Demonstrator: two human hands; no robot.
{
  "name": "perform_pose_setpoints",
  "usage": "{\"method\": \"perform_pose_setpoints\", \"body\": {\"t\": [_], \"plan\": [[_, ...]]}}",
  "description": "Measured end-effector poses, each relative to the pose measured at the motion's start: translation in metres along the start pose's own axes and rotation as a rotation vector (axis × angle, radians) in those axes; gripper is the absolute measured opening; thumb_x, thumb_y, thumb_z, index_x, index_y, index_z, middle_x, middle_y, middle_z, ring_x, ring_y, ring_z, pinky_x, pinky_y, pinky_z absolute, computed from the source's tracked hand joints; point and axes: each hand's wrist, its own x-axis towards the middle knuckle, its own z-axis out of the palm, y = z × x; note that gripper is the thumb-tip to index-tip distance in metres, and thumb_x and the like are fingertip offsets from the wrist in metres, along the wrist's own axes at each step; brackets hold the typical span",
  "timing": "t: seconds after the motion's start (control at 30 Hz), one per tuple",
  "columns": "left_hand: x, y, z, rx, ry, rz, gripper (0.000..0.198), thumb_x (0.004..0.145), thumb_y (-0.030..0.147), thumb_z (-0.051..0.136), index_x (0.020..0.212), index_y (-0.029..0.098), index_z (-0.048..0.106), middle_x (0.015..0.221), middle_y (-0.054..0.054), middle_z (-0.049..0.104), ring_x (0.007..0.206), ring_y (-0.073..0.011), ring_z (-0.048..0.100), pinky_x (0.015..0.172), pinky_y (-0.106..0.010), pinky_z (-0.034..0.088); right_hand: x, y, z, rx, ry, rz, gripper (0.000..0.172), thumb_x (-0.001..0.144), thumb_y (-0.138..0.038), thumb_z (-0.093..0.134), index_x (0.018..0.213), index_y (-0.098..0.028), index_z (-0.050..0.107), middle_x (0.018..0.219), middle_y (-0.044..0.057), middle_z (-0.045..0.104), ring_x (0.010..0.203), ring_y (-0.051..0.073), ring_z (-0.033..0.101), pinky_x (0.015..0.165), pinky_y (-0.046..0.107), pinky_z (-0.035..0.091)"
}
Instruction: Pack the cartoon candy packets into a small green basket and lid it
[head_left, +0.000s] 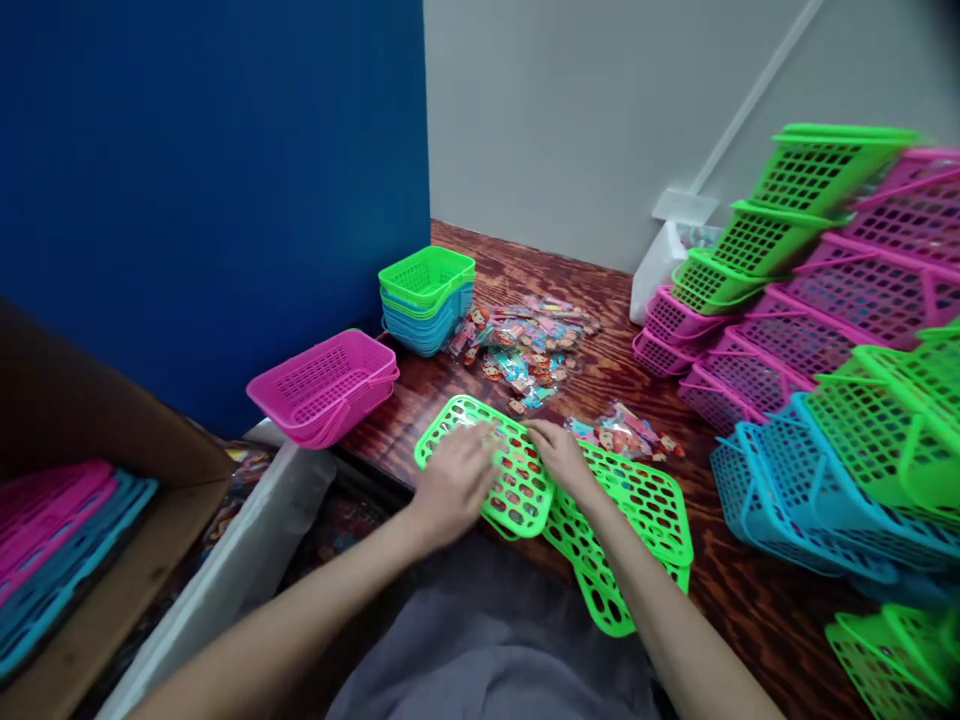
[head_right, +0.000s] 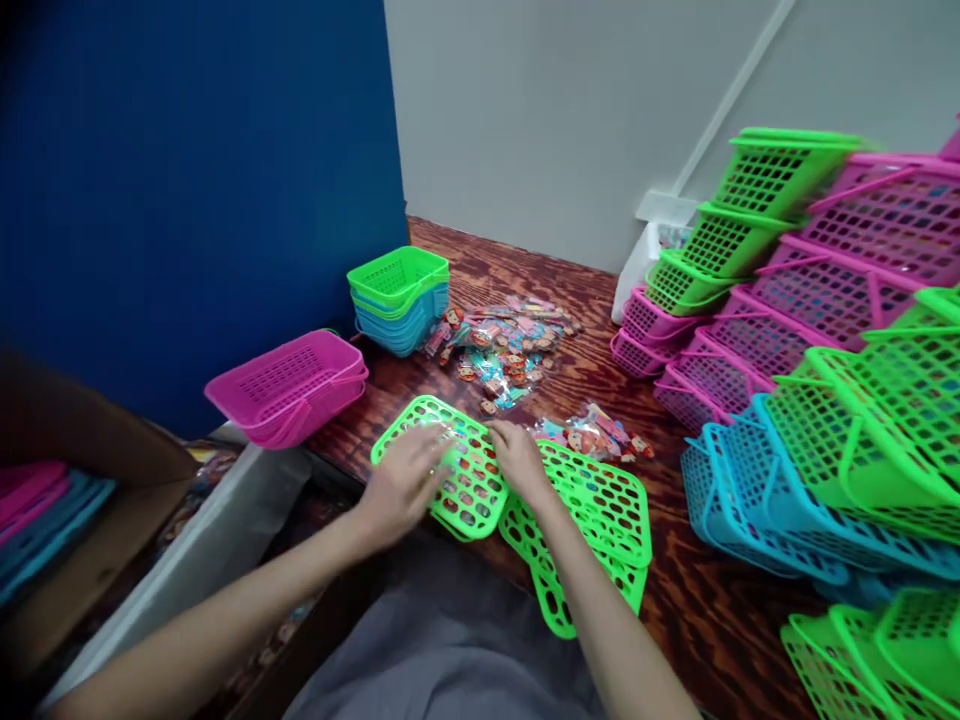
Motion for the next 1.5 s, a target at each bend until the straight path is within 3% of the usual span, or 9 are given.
{"method": "perform_pose_setpoints", "body": {"t": [0.07, 0.13, 0.3, 0.47, 0.67, 0.9, 1.07, 1.3, 1.5], "plan": [[0.025, -0.037, -0.006, -0.007, 0.075, -0.323, 0.04, 0.099, 0.031, 0.044, 0.13, 0.01, 0.058, 0.137, -0.018, 0.058, 0.129, -0.029, 0.049, 0.11, -0.045, 0.036, -0.001, -0.013, 0.009, -0.189, -0.005, -0.016, 0.04, 0.09, -0.028, 0.044, 0.117, -0.015, 0.07, 0.116, 0.014, 0.068, 0.108, 0.034, 0.057, 0.095, 0.048, 0.037], [0.048, -0.072, -0.005, -0.153, -0.04, -0.582, 0.034, 0.094, 0.035, 0.049, 0.106, 0.011, 0.069, 0.106, -0.014, 0.069, 0.102, -0.0278, 0.061, 0.091, -0.04, 0.045, -0.003, -0.025, 0.019, -0.404, -0.013, -0.009, 0.04, 0.097, -0.026, 0.039, 0.126, -0.015, 0.065, 0.122, 0.013, 0.066, 0.111, 0.033, 0.057, 0.094, 0.044, 0.037], [0.062, -0.111, 0.008, -0.389, -0.152, -0.639, 0.028, 0.084, 0.04, 0.052, 0.07, 0.016, 0.059, 0.064, 0.001, 0.053, 0.063, -0.0149, 0.048, 0.056, -0.026, 0.033, 0.003, -0.037, 0.024, -0.622, -0.049, 0.054, 0.028, 0.105, -0.033, 0.042, 0.117, -0.024, 0.066, 0.111, 0.005, 0.071, 0.101, 0.026, 0.064, 0.078, 0.033, 0.037], [0.05, -0.108, 0.015, -0.478, -0.115, -0.66, 0.029, 0.081, 0.04, 0.05, 0.063, 0.018, 0.047, 0.06, 0.004, 0.041, 0.06, -0.0128, 0.04, 0.056, -0.026, 0.028, 0.024, -0.03, 0.013, -0.674, -0.157, 0.158, 0.037, 0.105, -0.04, 0.043, 0.083, -0.023, 0.067, 0.078, 0.004, 0.07, 0.081, 0.025, 0.065, 0.062, 0.032, 0.026], [0.031, -0.093, 0.012, -0.458, -0.007, -0.68, 0.029, 0.087, 0.041, 0.046, 0.068, 0.018, 0.049, 0.066, 0.002, 0.047, 0.065, -0.0146, 0.046, 0.061, -0.027, 0.032, 0.025, -0.028, 0.013, -0.592, -0.176, 0.101, 0.034, 0.102, -0.038, 0.05, 0.075, -0.025, 0.067, 0.067, -0.002, 0.064, 0.07, 0.02, 0.061, 0.06, 0.031, 0.025], [0.03, -0.083, 0.003, -0.018, -0.105, -0.396, 0.029, 0.095, 0.02, 0.039, 0.106, 0.015, 0.065, 0.113, -0.012, 0.064, 0.105, -0.0255, 0.057, 0.092, -0.038, 0.043, 0.002, -0.035, 0.004, -0.582, 0.039, -0.004, 0.025, 0.105, -0.029, 0.046, 0.109, -0.021, 0.069, 0.109, 0.004, 0.068, 0.104, 0.023, 0.058, 0.088, 0.032, 0.04], [0.038, -0.065, 0.004, 0.19, -0.326, -0.1, 0.039, 0.103, 0.038, 0.04, 0.129, 0.016, 0.058, 0.129, -0.011, 0.061, 0.116, -0.0275, 0.052, 0.1, -0.041, 0.04, -0.052, -0.045, 0.016, -0.685, 0.206, -0.154, 0.042, 0.102, -0.036, 0.051, 0.138, -0.014, 0.055, 0.147, 0.014, 0.046, 0.139, 0.032, 0.032, 0.115, 0.05, 0.025], [0.043, -0.047, 0.004, 0.458, -0.494, -0.175, 0.041, 0.105, 0.039, 0.027, 0.102, 0.016, 0.061, 0.1, -0.011, 0.063, 0.093, -0.0293, 0.053, 0.082, -0.04, 0.039, -0.074, -0.04, 0.033, -0.668, 0.105, -0.089, 0.047, 0.102, -0.041, 0.046, 0.147, -0.027, 0.047, 0.158, 0.006, 0.033, 0.146, 0.032, 0.021, 0.114, 0.057, 0.03], [0.044, -0.041, 0.0, 0.523, -0.505, -0.358, 0.039, 0.103, 0.039, 0.026, 0.102, 0.017, 0.058, 0.103, -0.012, 0.064, 0.096, -0.029, 0.056, 0.076, -0.036, 0.041, -0.06, -0.019, 0.032, -0.344, 0.348, -0.236, 0.041, 0.099, -0.019, 0.038, 0.137, -0.018, 0.055, 0.144, 0.008, 0.051, 0.14, 0.022, 0.035, 0.118, 0.045, 0.03]]}}
